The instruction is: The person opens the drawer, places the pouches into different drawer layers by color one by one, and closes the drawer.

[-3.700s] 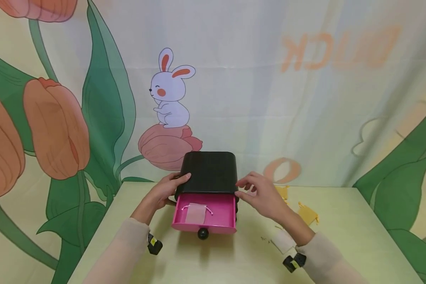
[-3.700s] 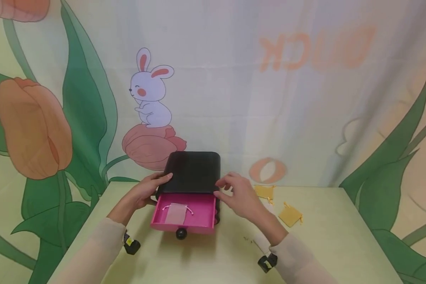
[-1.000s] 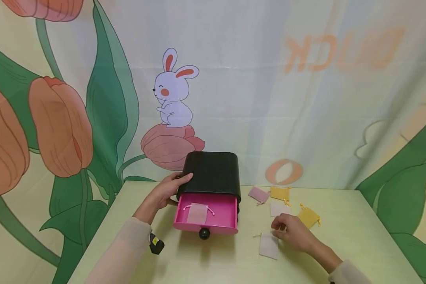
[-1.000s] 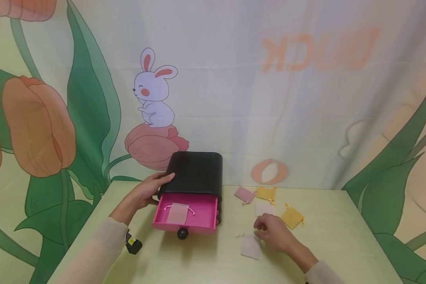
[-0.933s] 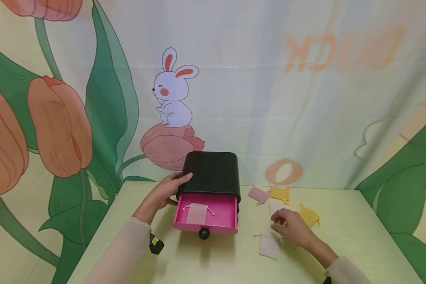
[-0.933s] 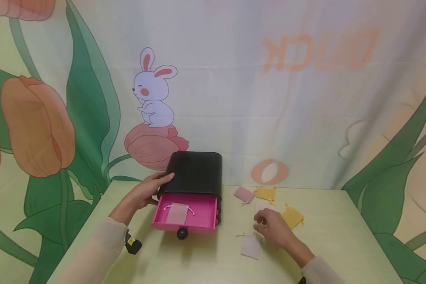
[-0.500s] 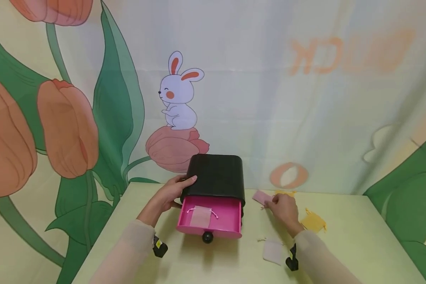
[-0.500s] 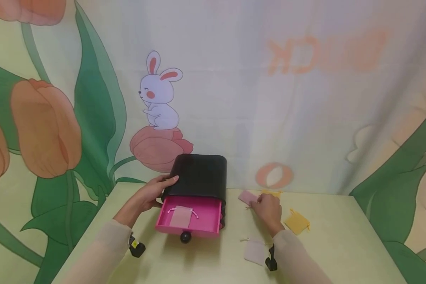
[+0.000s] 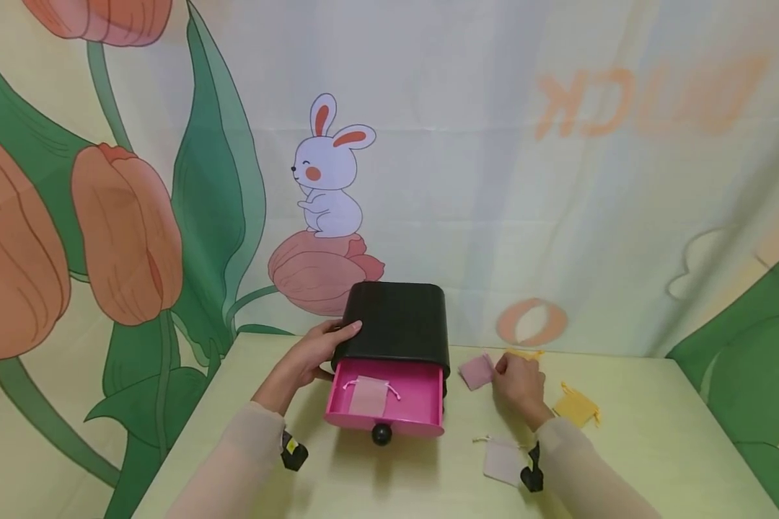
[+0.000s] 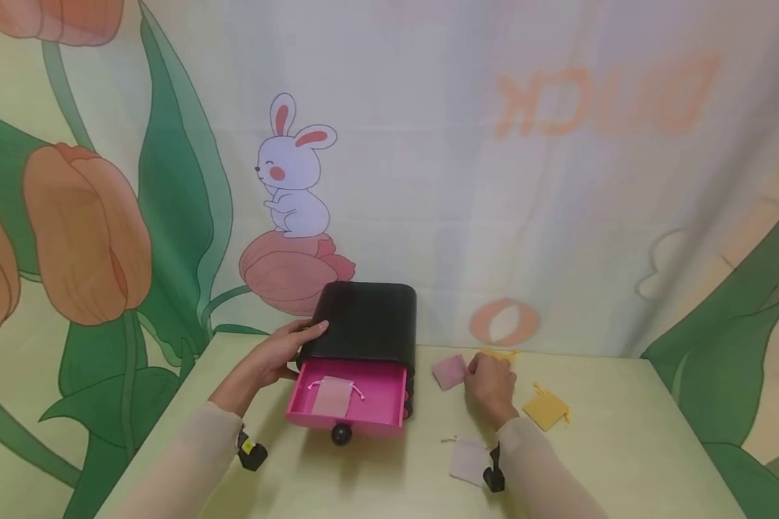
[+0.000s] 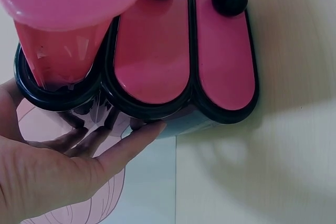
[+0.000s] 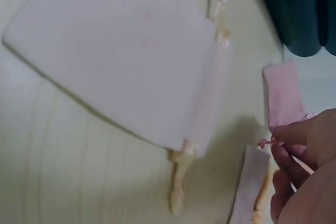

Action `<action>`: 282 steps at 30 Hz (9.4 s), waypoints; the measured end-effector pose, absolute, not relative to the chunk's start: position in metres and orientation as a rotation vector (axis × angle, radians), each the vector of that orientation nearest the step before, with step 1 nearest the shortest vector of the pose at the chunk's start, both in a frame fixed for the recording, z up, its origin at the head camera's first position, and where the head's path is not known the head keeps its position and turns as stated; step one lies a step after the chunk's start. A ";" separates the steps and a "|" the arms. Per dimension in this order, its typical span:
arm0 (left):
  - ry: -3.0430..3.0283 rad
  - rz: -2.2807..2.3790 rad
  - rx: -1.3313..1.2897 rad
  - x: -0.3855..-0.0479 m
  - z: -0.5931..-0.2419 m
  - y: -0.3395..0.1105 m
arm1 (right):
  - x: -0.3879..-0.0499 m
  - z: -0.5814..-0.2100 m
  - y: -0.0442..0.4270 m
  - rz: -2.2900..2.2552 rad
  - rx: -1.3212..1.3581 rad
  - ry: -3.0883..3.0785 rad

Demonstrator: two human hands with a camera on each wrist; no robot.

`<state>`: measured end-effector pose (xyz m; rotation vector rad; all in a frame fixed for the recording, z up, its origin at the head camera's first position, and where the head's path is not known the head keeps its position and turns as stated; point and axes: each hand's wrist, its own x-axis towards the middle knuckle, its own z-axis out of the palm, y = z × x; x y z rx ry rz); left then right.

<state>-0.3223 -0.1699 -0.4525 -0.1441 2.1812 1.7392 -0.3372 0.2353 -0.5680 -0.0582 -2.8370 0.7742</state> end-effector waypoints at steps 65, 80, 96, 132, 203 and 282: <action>2.165 1.751 -0.161 -0.319 -0.457 -0.165 | -0.252 -0.434 0.138 1.031 0.948 -2.651; 2.180 1.736 -0.155 -0.321 -0.450 -0.170 | -0.190 -0.428 0.108 1.483 0.942 -2.642; 2.187 1.739 -0.155 -0.318 -0.453 -0.167 | -0.166 -0.510 0.065 2.126 0.451 -2.659; 2.143 1.765 -0.134 -0.321 -0.451 -0.168 | -0.236 -0.504 0.059 2.060 0.284 -2.458; 2.157 1.763 -0.153 -0.322 -0.454 -0.167 | -0.170 -0.549 0.078 2.094 0.349 -2.811; 2.155 1.763 -0.151 -0.321 -0.451 -0.168 | -0.227 -0.477 0.102 1.317 0.707 -2.461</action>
